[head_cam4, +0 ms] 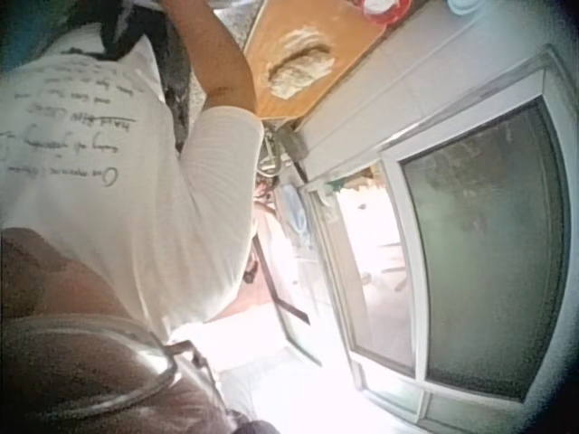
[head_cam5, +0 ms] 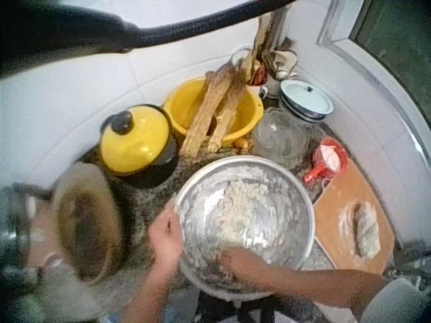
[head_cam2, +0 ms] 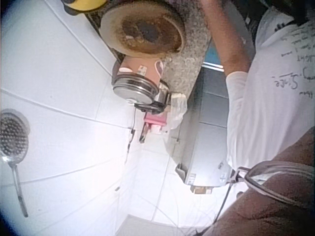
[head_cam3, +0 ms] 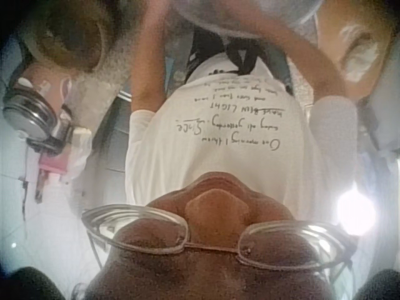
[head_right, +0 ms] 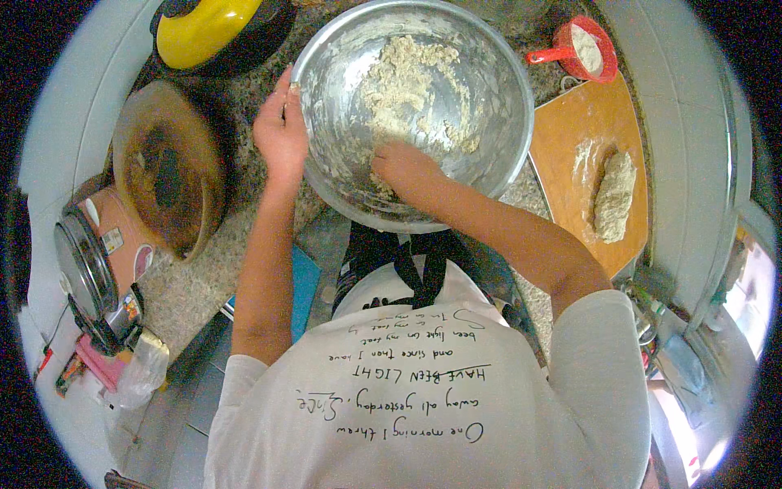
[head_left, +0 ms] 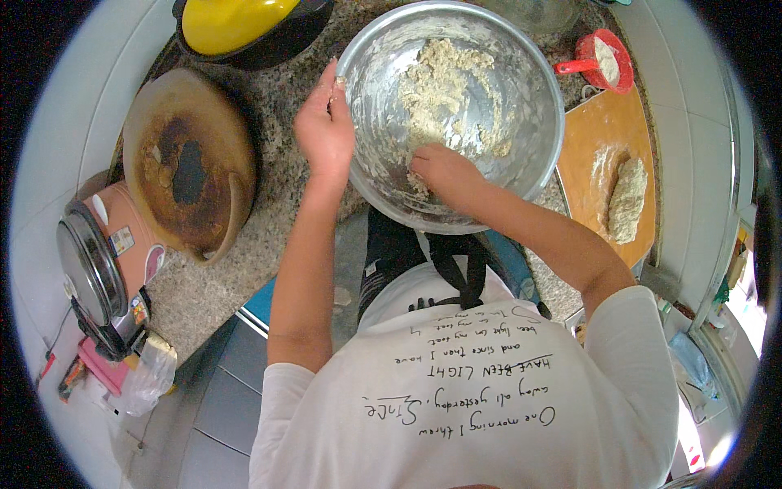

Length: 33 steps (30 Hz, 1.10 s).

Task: The person kneads a large mass of dough in a metal bowl using both hands. They repeatedly press, fold, and turn the dough to combine it into a cohesive ball. A second person is visible in the background but does not assist with the task.

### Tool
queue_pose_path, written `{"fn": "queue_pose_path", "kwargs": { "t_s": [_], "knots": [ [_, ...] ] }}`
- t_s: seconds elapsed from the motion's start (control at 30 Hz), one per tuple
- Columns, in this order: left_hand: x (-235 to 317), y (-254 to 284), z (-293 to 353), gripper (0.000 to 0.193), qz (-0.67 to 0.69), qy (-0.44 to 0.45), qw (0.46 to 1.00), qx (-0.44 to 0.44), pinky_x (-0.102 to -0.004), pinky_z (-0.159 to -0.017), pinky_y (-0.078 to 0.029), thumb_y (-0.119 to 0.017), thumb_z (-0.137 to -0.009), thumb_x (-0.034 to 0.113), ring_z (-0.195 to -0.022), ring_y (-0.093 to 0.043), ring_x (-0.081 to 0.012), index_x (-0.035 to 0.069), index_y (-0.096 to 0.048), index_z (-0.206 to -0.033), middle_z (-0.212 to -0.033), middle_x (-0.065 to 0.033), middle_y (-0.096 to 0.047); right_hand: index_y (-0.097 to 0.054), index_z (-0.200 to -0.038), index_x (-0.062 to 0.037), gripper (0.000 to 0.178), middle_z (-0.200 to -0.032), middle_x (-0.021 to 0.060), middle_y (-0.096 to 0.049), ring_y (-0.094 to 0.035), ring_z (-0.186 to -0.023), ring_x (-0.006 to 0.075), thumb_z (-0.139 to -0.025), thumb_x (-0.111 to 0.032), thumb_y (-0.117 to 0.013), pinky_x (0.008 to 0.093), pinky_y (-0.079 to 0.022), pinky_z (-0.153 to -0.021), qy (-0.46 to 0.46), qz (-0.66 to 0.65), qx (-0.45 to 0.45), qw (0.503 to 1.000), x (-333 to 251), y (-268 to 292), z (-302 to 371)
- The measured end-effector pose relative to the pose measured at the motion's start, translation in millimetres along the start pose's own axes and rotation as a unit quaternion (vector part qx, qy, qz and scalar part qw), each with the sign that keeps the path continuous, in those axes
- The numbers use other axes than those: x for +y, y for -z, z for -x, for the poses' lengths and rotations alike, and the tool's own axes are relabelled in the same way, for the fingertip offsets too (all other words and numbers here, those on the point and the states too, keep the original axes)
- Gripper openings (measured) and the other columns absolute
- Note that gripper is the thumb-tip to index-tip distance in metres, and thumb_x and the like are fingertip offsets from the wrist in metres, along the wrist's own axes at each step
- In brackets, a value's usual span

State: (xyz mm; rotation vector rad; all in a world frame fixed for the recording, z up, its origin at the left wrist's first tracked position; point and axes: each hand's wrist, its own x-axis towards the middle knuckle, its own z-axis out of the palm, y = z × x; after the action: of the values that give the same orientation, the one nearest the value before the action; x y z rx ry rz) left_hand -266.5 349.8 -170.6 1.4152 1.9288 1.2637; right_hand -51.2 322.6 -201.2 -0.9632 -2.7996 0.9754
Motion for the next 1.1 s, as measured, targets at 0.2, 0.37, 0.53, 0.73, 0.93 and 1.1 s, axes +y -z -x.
{"fn": "queue_pose_path", "kwargs": {
  "t_s": [0.2, 0.37, 0.53, 0.73, 0.93, 1.1],
  "knots": [
    [1, 7, -10, 0.032, -0.047, -0.014, 0.999, -0.018, -0.0338, -0.095, -0.048, -0.053, -0.098, 0.015, -0.106, -0.067, -0.0259, 0.003, -0.064, -0.125, -0.118, -0.0176, -0.069, -0.062, -0.088, -0.0004, 0.012, -0.093, 0.0187, -0.059, -0.059, -0.096, 0.0373, -0.077, -0.003, -0.057, 0.0454, -0.048, -0.084, -0.015, -0.004, 0.154, 0.988, 29, 22, -100],
    [-19, 6, -9, 0.033, -0.028, -0.048, 0.998, 0.014, -0.0345, -0.088, -0.051, -0.054, -0.096, 0.014, -0.101, -0.069, -0.0294, 0.006, -0.064, -0.127, -0.114, -0.0193, -0.068, -0.063, -0.087, -0.0019, 0.011, -0.092, 0.0172, -0.060, -0.059, -0.096, 0.0372, -0.078, -0.003, -0.057, 0.0448, -0.049, -0.083, 0.037, 0.022, 0.110, 0.993, 15, -7, -63],
    [-15, 3, -1, 0.033, -0.036, -0.025, 0.999, -0.001, -0.0337, -0.084, -0.052, -0.055, -0.096, 0.014, -0.098, -0.070, -0.0301, 0.008, -0.064, -0.127, -0.113, -0.0203, -0.068, -0.061, -0.090, -0.0025, 0.012, -0.094, 0.0154, -0.059, -0.058, -0.098, 0.0350, -0.079, -0.004, -0.056, 0.0437, -0.050, -0.084, -0.001, 0.014, -0.109, 0.994, 11, 6, 21],
    [-18, -5, 3, 0.034, -0.025, -0.037, 0.999, 0.002, -0.0339, -0.084, -0.052, -0.055, -0.095, 0.013, -0.098, -0.070, -0.0302, 0.009, -0.064, -0.128, -0.113, -0.0203, -0.068, -0.061, -0.089, -0.0022, 0.012, -0.098, 0.0125, -0.058, -0.058, -0.100, 0.0335, -0.078, -0.006, -0.058, 0.0408, -0.050, -0.086, 0.049, 0.024, 0.126, 0.991, 13, -20, -40],
    [-16, -7, 3, 0.034, -0.050, -0.037, 0.998, -0.009, -0.0338, -0.084, -0.052, -0.055, -0.095, 0.013, -0.096, -0.070, -0.0307, 0.009, -0.065, -0.127, -0.110, -0.0207, -0.069, -0.061, -0.089, -0.0020, 0.013, -0.098, 0.0117, -0.058, -0.057, -0.102, 0.0312, -0.077, -0.005, -0.057, 0.0391, -0.051, -0.087, 0.048, 0.059, 0.028, 0.997, 26, -17, 2],
    [-14, -8, 3, 0.033, -0.037, -0.014, 0.999, -0.014, -0.0345, -0.083, -0.052, -0.055, -0.095, 0.013, -0.095, -0.070, -0.0305, 0.009, -0.065, -0.126, -0.109, -0.0209, -0.069, -0.062, -0.090, -0.0019, 0.014, -0.098, 0.0125, -0.059, -0.059, -0.101, 0.0313, -0.078, -0.005, -0.058, 0.0390, -0.052, -0.087, -0.004, 0.058, -0.017, 0.998, 25, -22, 21]
  ]
}}
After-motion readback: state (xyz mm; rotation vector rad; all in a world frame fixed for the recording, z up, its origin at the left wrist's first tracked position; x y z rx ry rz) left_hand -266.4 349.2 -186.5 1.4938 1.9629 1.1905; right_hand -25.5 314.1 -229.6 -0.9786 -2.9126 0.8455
